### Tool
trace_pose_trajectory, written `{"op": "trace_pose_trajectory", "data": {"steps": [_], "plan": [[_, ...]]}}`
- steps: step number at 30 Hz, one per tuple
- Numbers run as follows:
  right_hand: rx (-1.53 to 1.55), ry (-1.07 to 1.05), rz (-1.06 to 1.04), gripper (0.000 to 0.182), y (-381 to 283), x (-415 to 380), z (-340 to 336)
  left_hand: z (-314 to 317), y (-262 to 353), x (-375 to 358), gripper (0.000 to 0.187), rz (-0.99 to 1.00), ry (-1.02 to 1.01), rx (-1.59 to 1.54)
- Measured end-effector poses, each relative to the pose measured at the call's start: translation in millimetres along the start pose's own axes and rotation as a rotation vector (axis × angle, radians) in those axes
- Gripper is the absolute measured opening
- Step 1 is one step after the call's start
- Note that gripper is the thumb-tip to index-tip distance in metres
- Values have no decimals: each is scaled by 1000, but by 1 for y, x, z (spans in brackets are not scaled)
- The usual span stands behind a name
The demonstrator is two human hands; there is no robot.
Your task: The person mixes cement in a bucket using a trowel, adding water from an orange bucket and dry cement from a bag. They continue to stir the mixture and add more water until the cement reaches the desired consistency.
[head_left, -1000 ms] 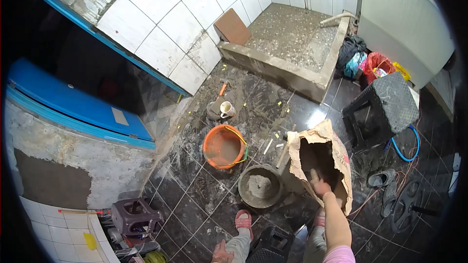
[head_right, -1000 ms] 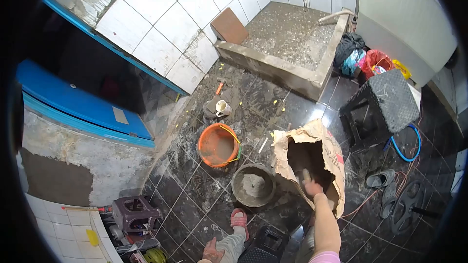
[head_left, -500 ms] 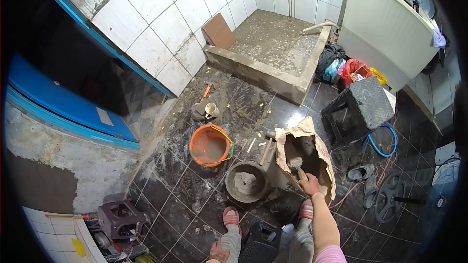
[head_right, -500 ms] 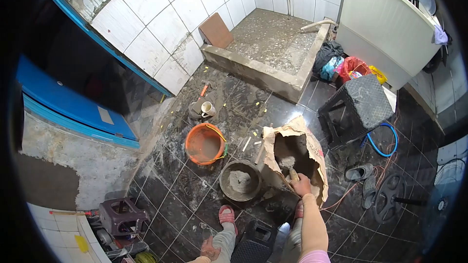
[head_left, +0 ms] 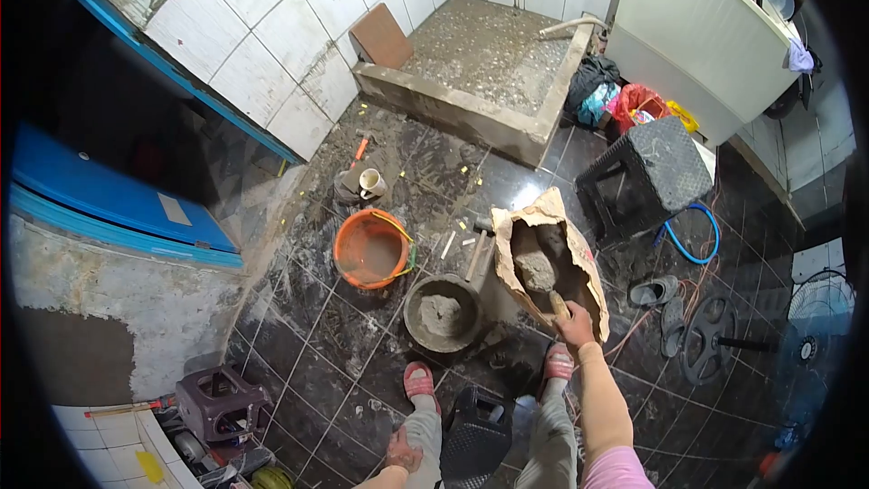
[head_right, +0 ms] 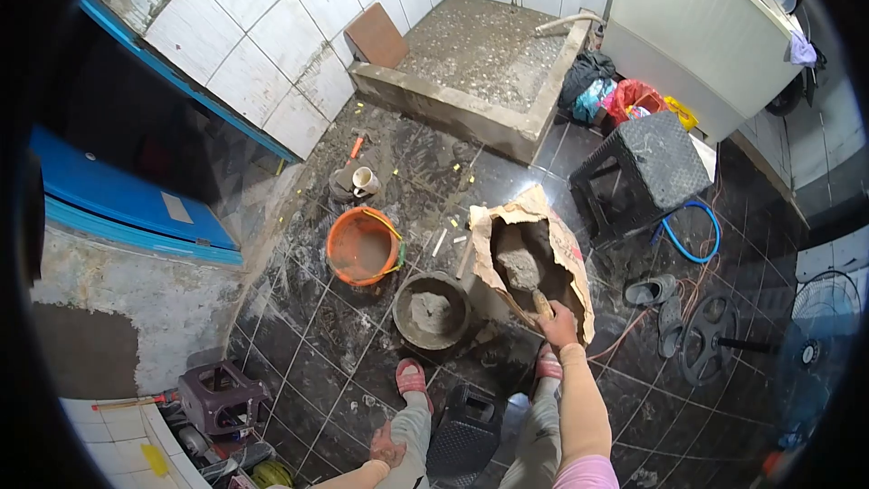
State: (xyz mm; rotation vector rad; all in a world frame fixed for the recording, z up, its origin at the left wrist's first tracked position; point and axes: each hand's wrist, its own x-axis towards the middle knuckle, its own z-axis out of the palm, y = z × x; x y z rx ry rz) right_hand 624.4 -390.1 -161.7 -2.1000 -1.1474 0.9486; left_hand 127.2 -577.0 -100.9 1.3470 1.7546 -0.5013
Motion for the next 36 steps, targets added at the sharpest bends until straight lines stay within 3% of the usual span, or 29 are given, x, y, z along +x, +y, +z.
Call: {"op": "trace_pose_trajectory", "data": {"steps": [11, 14, 17, 21, 28, 29, 32, 33, 36], "plan": [[150, -45, 35, 40, 6, -28, -18, -1, 8, -5, 88, 19, 15, -46], [0, 151, -237, 41, 10, -35, -18, 2, 4, -3, 89, 40, 53, -43], [163, -74, 57, 43, 1, -45, -35, 6, -6, 2, 89, 112, 75, -29], [191, -31, -34, 45, -18, -46, -43, 2, -1, 4, 87, 72, 52, -52], [105, -24, 49, 42, -16, -36, -24, -8, 3, 6, 88, 94, 92, -35], [125, 18, -7, 34, -13, -36, -18, -8, 3, 4, 89, 68, 98, -35], [296, -70, 186, 24, -3, -41, -13, -11, 4, 4, 89, -14, 84, -76], [303, 4, 38, 18, -3, -41, -7, -11, 4, 4, 88, 15, 90, -65], [325, -42, 120, 18, -25, -51, -19, -11, 1, 6, 85, 67, 100, -52]]}}
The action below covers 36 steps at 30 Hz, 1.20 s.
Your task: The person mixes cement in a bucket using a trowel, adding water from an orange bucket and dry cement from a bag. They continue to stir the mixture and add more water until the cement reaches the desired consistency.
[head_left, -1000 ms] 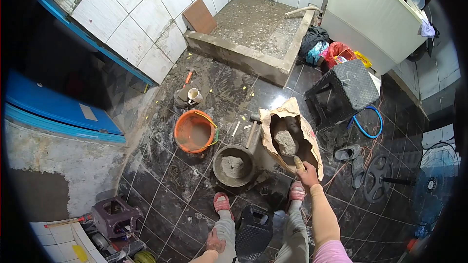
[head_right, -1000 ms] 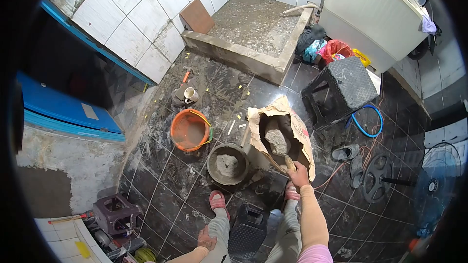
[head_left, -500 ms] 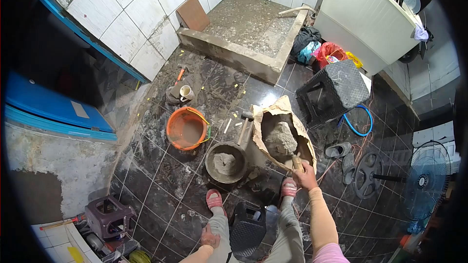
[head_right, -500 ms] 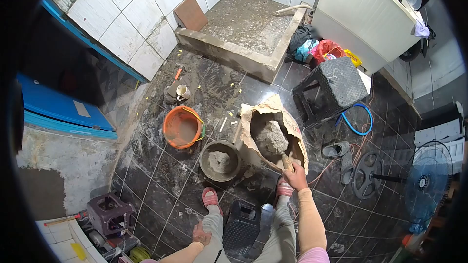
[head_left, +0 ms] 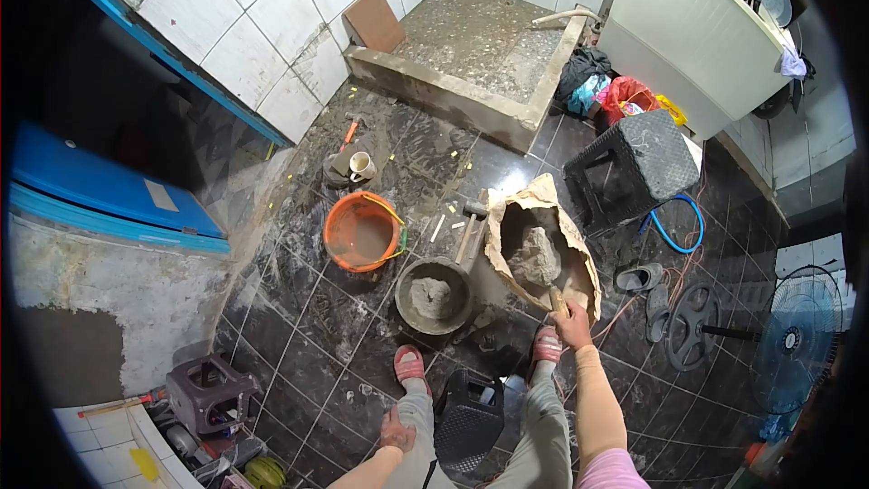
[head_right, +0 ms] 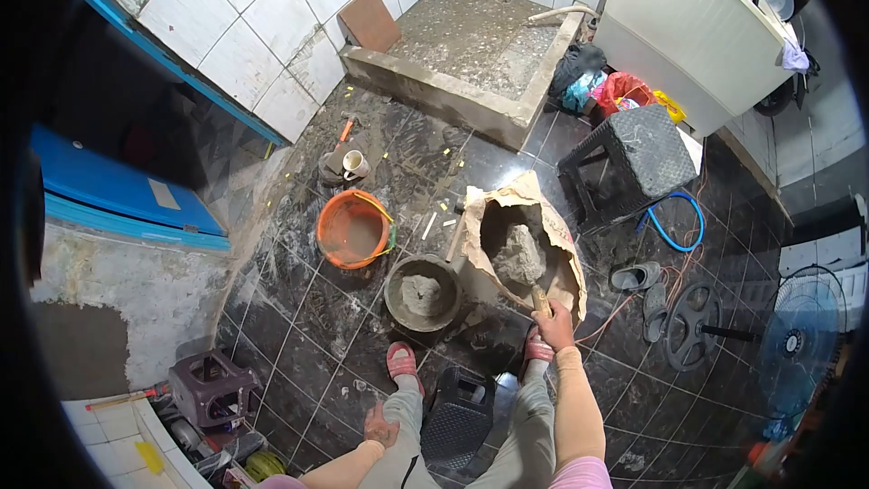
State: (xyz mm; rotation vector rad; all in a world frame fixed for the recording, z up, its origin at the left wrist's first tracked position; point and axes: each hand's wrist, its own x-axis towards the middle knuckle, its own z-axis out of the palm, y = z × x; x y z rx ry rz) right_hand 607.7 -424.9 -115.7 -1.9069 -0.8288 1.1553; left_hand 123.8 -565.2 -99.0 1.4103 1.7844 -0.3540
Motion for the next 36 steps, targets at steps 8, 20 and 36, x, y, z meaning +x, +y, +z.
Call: {"op": "trace_pose_trajectory", "data": {"steps": [8, 20, 36], "plan": [[69, 4, 33, 26, -13, -20, 0, -12, 2, 8, 88, -16, 8, -38], [-89, 22, -83, 37, -68, -102, -3, -25, -7, 29, 88, 83, 20, 19], [-343, -165, -8, 33, 8, -84, 164, -71, -5, 21, 109, 196, -166, 269]]}}
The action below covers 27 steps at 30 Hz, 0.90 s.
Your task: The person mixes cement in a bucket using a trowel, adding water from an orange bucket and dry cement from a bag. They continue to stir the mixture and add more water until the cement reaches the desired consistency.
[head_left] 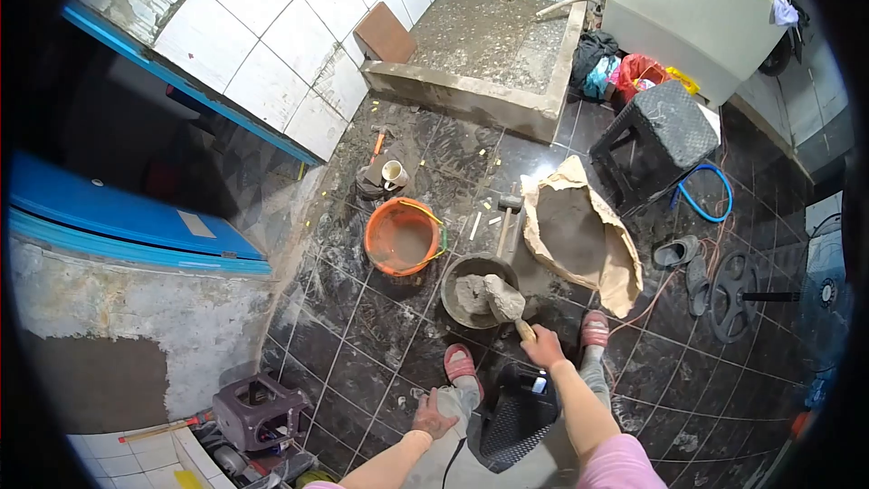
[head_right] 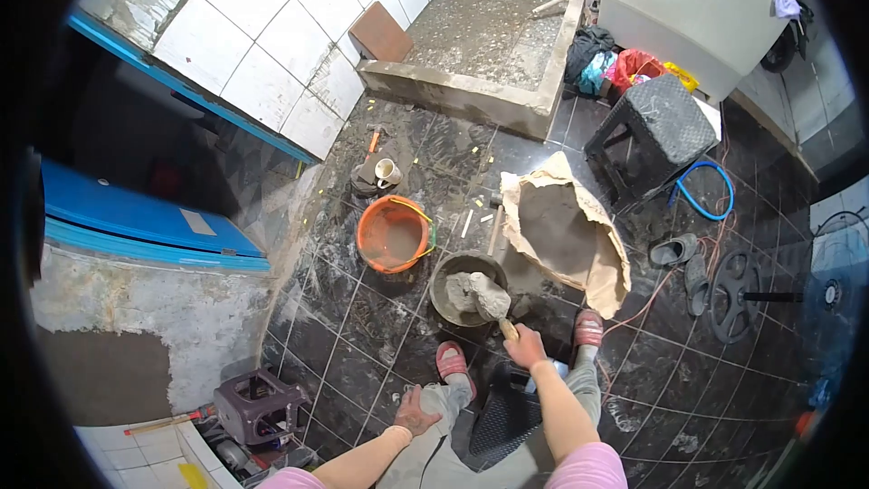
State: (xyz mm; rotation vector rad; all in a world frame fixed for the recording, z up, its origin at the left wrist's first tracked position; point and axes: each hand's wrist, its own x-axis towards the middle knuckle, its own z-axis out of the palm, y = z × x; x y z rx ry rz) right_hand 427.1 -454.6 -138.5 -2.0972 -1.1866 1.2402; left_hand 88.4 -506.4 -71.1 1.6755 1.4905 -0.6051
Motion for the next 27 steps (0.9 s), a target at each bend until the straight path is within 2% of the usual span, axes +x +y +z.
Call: {"op": "trace_pose_trajectory", "data": {"steps": [2, 4, 5, 9, 13, 16, 19, 22, 23, 25, 27], "plan": [[-62, 20, 132, 29, 18, 52, 56, -2, -3, 0, 110, -30, 53, -111], [-180, -43, 218, 31, 9, 84, 85, 2, -11, 1, 110, -10, 70, -90], [-322, -69, 146, 32, 24, 104, 113, 1, -11, -1, 110, -18, 73, -103], [-368, -286, 335, 30, -28, 126, 93, 7, -21, -1, 110, -34, 51, -101], [-403, -336, 304, 30, -41, 135, 85, 13, -30, 2, 110, -8, 66, -89], [-449, -357, 288, 32, -53, 133, 81, 5, -20, 1, 109, -61, 40, -93], [-473, -340, 278, 33, -38, 146, 90, -1, -15, -1, 105, -52, -1, -98], [-542, -502, 247, 35, -58, 139, 58, -16, -3, -5, 102, -36, -27, -81], [-485, -407, 265, 36, -76, 121, 40, -17, -2, -3, 101, -30, -19, -94], [-546, -438, 83, 37, -55, 116, 42, -15, -4, 0, 99, -17, -2, -113], [-581, -455, -130, 35, -59, 105, 20, -7, -9, 10, 106, -68, 29, -110]]}}
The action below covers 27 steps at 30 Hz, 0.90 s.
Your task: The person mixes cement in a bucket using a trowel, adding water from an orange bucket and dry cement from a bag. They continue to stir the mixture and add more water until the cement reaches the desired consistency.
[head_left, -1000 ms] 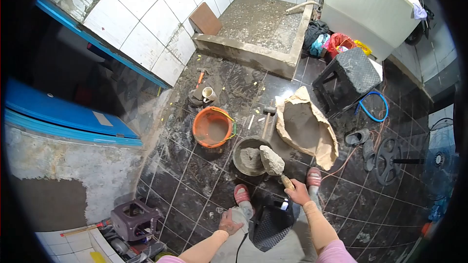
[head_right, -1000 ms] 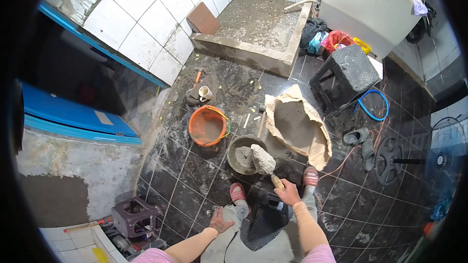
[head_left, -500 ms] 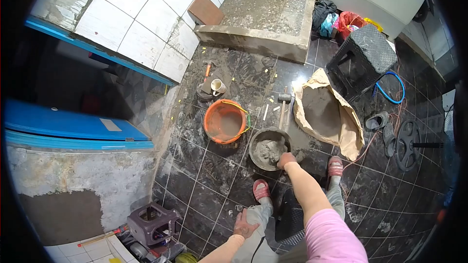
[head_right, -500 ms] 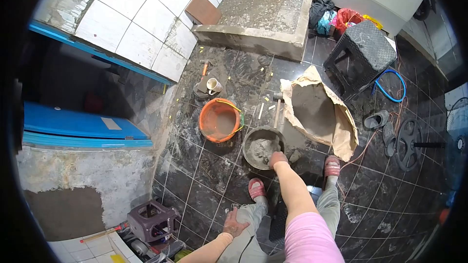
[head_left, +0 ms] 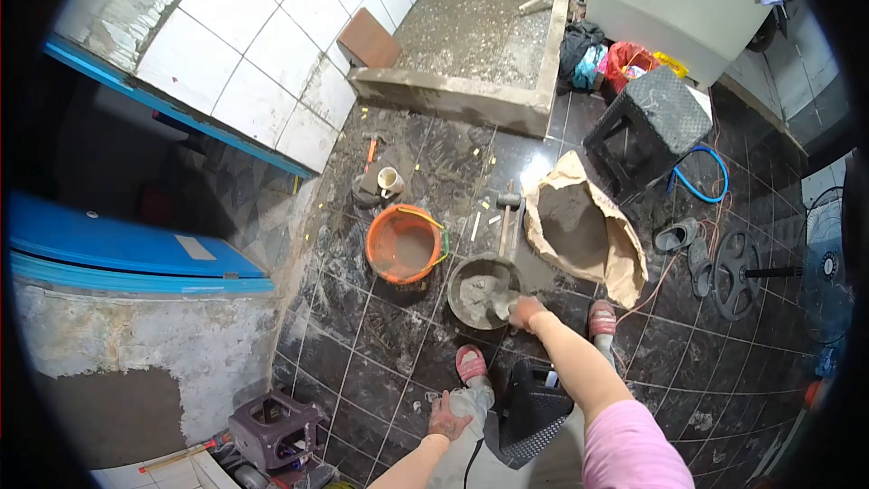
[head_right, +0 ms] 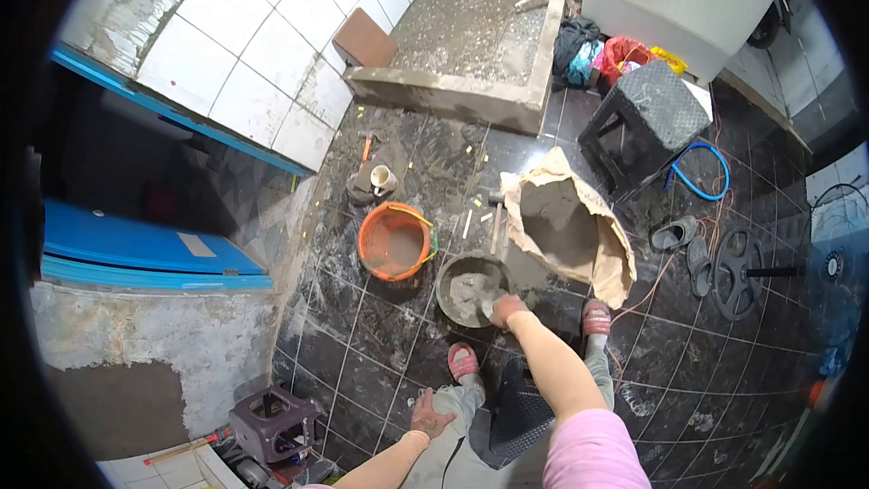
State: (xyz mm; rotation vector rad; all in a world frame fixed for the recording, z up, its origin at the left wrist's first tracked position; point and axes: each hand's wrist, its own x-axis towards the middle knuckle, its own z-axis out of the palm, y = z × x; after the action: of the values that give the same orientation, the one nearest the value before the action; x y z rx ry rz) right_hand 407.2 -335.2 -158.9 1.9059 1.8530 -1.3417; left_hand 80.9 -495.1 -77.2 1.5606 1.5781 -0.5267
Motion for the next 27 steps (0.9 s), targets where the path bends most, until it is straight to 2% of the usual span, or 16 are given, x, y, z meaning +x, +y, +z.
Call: {"op": "trace_pose_trajectory", "data": {"steps": [1, 3, 4, 5, 6, 8, 14, 17, 21, 22, 26, 27], "plan": [[105, -27, 78, 35, -4, -22, -13, 5, -3, 1, 110, -25, 15, 2], [312, -58, 242, 36, -10, -63, -37, 6, -2, 2, 111, 49, 12, 134], [395, -180, 327, 39, -19, -92, -68, 5, -1, 1, 111, 79, 16, 197], [300, -105, 204, 45, -17, -116, -79, 3, 4, 1, 112, 31, 3, 158], [358, 56, 193, 46, 2, -123, -62, 2, 9, 0, 112, -19, -11, 117], [451, 116, 151, 42, 26, -159, -68, 0, 16, -2, 113, -85, -62, 61], [643, 326, 57, 38, 82, -242, -101, 8, 29, -16, 120, 14, -111, 235], [696, 431, 99, 39, 98, -276, -135, 7, 43, -24, 123, -14, -170, 203], [571, 593, 156, 42, 135, -261, -137, 6, 70, -28, 124, -26, -273, 271], [621, 537, 265, 37, 133, -254, -146, 11, 70, -25, 123, -39, -293, 272], [490, 552, 395, 36, 167, -136, -126, 18, 79, -8, 122, -158, -322, 244], [430, 454, 438, 35, 172, -109, -135, 14, 87, -3, 122, -161, -309, 223]]}}
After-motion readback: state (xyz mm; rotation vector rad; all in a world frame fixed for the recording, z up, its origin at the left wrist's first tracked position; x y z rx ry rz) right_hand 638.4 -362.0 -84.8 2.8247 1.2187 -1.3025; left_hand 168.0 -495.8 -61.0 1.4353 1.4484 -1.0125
